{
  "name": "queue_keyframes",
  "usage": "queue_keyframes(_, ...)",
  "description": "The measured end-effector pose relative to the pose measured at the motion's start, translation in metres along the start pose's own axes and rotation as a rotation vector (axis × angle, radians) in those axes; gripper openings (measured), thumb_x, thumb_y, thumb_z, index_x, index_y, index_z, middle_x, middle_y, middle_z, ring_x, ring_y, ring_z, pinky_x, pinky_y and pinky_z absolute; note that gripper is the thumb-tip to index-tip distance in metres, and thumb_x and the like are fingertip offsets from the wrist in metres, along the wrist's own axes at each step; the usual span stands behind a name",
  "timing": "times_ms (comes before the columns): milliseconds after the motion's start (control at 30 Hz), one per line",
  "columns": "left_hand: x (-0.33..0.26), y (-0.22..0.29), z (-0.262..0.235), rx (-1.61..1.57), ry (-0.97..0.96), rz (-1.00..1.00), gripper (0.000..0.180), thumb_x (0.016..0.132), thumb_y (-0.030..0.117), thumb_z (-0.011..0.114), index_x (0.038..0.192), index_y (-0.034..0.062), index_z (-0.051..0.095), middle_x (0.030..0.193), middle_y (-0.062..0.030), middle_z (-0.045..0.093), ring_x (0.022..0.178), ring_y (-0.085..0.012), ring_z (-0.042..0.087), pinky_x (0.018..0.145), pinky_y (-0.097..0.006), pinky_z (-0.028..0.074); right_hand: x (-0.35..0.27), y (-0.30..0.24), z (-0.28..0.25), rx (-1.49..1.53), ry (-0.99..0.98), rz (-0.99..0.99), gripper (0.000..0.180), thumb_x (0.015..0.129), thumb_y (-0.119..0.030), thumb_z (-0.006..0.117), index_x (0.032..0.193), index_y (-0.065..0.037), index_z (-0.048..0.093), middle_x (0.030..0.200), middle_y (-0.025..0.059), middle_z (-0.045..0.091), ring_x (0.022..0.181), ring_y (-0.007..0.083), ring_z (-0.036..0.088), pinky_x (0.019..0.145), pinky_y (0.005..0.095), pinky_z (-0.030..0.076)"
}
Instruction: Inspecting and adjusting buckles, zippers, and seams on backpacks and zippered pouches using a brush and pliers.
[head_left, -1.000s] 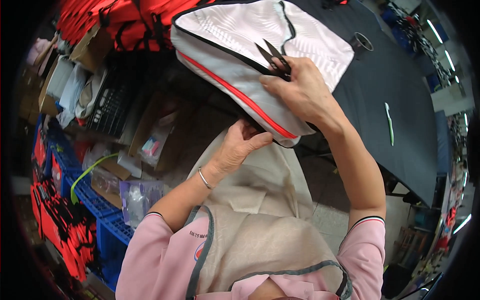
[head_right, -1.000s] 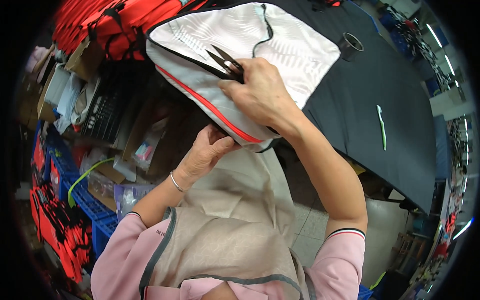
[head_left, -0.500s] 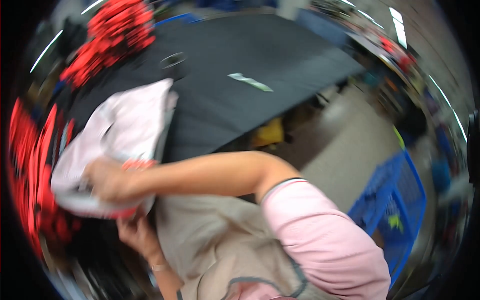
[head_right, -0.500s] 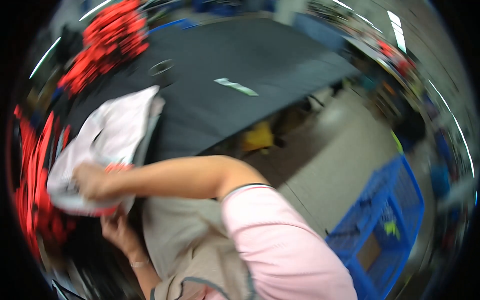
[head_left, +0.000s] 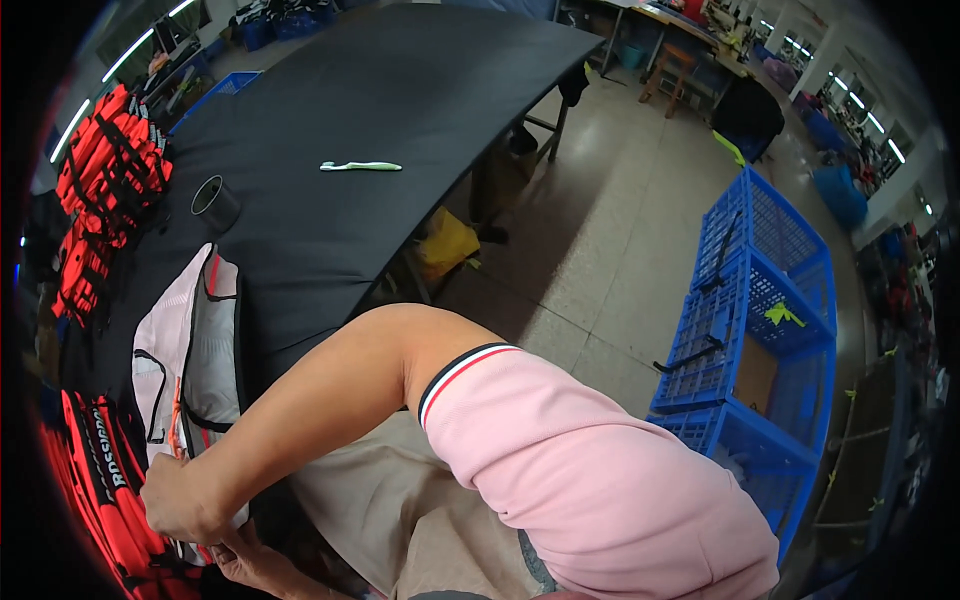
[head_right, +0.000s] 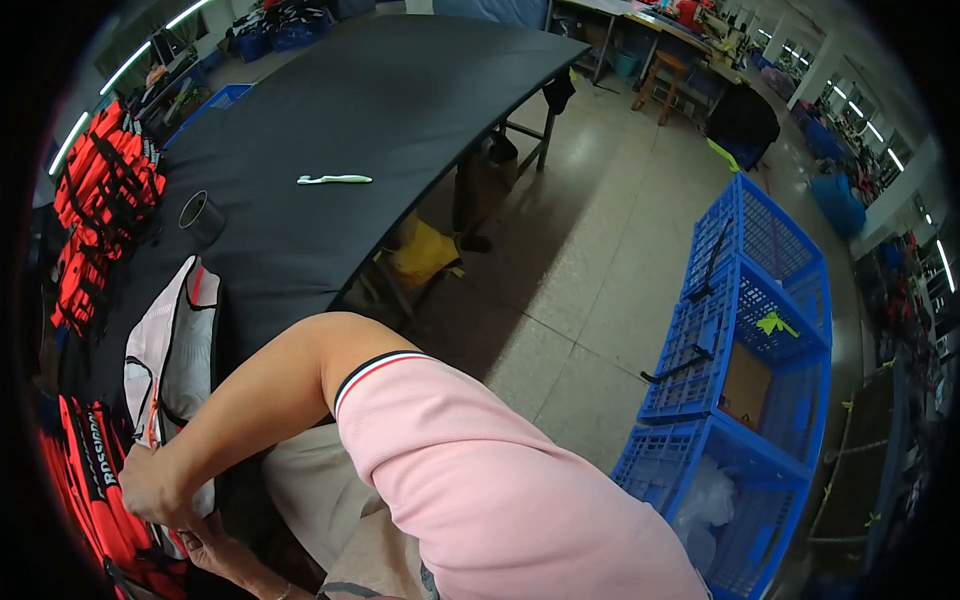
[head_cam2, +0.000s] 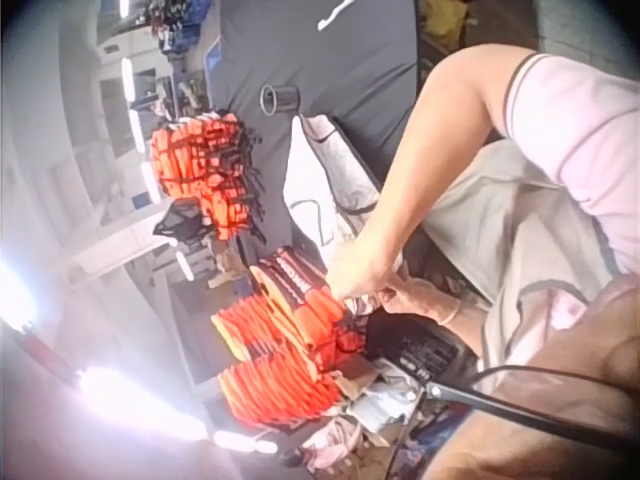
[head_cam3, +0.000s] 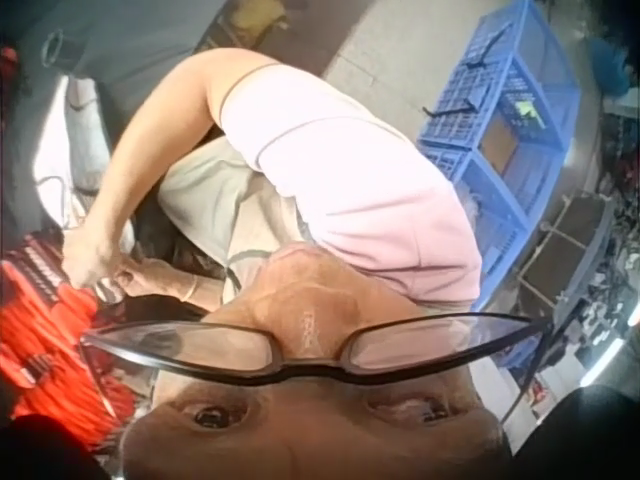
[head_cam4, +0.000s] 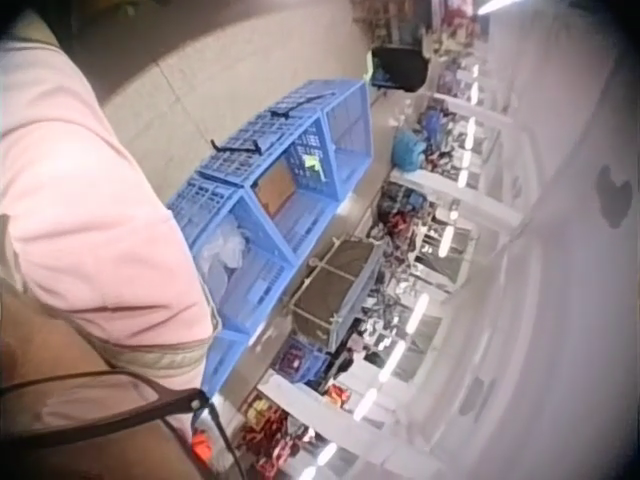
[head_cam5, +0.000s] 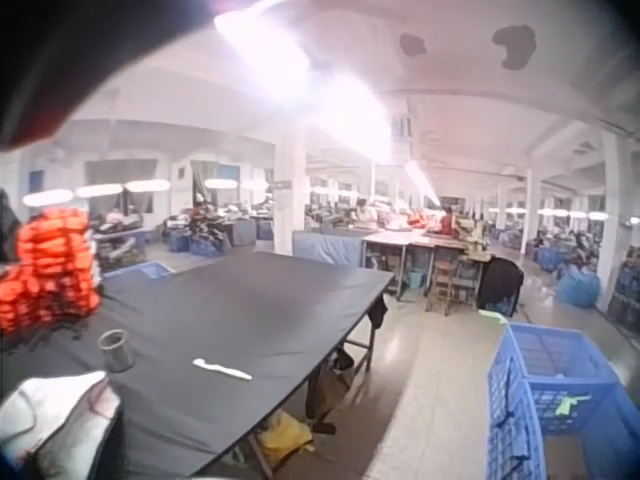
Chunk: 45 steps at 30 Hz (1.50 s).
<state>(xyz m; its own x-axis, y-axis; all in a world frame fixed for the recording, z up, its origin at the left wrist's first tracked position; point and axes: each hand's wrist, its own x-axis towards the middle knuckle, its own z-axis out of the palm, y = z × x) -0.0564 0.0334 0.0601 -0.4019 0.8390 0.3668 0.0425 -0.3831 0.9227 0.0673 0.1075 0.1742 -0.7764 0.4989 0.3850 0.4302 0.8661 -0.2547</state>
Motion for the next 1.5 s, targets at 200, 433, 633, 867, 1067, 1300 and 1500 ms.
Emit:
queue_keyframes(200,0.005,0.000,-0.008,0.245,0.039,0.113,0.029,0.093,0.022,0.060,0.112,-0.0004,0.065,0.095,-0.0045,0.064,0.072,-0.0105,0.054,0.061,-0.022,0.042,-0.002,0.001,0.002,-0.143,0.119,-0.100,0.020,0.069,-0.025,0.066,0.082,-0.011,0.074,0.084,0.0093,0.070,0.079,0.0265,0.068,0.061,0.0417,0.048)
queue_keyframes(433,0.000,0.011,0.013,0.068,0.072,-0.056,0.031,0.091,0.025,0.065,0.105,-0.0028,0.065,0.080,-0.0052,0.065,0.058,-0.0095,0.054,0.051,-0.021,0.039,0.038,0.041,-0.016,0.013,0.274,0.228,0.010,0.061,-0.021,0.070,0.069,-0.015,0.072,0.074,0.0100,0.068,0.075,0.0258,0.068,0.062,0.0380,0.051)
queue_keyframes(633,-0.046,0.006,0.039,-0.100,0.269,-0.253,0.022,0.091,0.027,0.067,0.091,0.0053,0.062,0.065,-0.0008,0.054,0.052,-0.0073,0.049,0.044,-0.021,0.037,0.065,0.122,-0.015,0.154,0.512,0.613,0.016,0.057,-0.012,0.070,0.073,-0.013,0.074,0.081,0.0132,0.071,0.083,0.0281,0.071,0.076,0.0379,0.057)
queue_keyframes(867,-0.072,-0.034,-0.001,-0.248,0.004,-0.523,0.025,0.091,0.018,0.065,0.105,-0.0022,0.058,0.087,-0.0098,0.065,0.068,-0.0180,0.067,0.055,-0.031,0.056,0.013,0.110,-0.019,0.168,0.463,0.252,0.035,0.081,-0.033,0.064,0.071,0.001,0.067,0.063,0.0218,0.060,0.061,0.0346,0.063,0.057,0.0427,0.048)
queue_keyframes(1067,-0.044,-0.032,-0.023,-0.775,0.046,-0.537,0.036,0.095,0.024,0.052,0.124,0.0022,0.049,0.118,-0.0077,0.061,0.114,-0.0202,0.057,0.100,-0.037,0.044,-0.031,0.044,-0.012,0.259,0.265,0.063,0.023,0.085,-0.016,0.065,0.074,0.003,0.060,0.068,0.0176,0.056,0.063,0.0352,0.054,0.058,0.0410,0.042)
queue_keyframes(1300,0.020,-0.105,-0.072,0.358,0.713,-0.107,0.081,0.072,0.005,0.070,0.141,-0.0031,0.030,0.131,-0.0215,0.052,0.122,-0.0292,0.051,0.103,-0.036,0.040,-0.053,0.023,-0.012,0.287,0.158,0.042,0.019,0.080,-0.006,0.068,0.071,0.002,0.054,0.065,0.0137,0.050,0.057,0.0299,0.049,0.054,0.0372,0.040)
queue_keyframes(1500,0.030,-0.097,-0.109,0.188,0.358,-0.169,0.056,0.074,-0.009,0.061,0.129,-0.0009,0.055,0.121,-0.0174,0.061,0.108,-0.0243,0.061,0.095,-0.032,0.047,-0.065,0.035,-0.034,0.312,0.056,0.147,0.010,0.078,-0.005,0.069,0.077,0.002,0.063,0.068,0.0121,0.058,0.060,0.0251,0.055,0.056,0.0329,0.043)
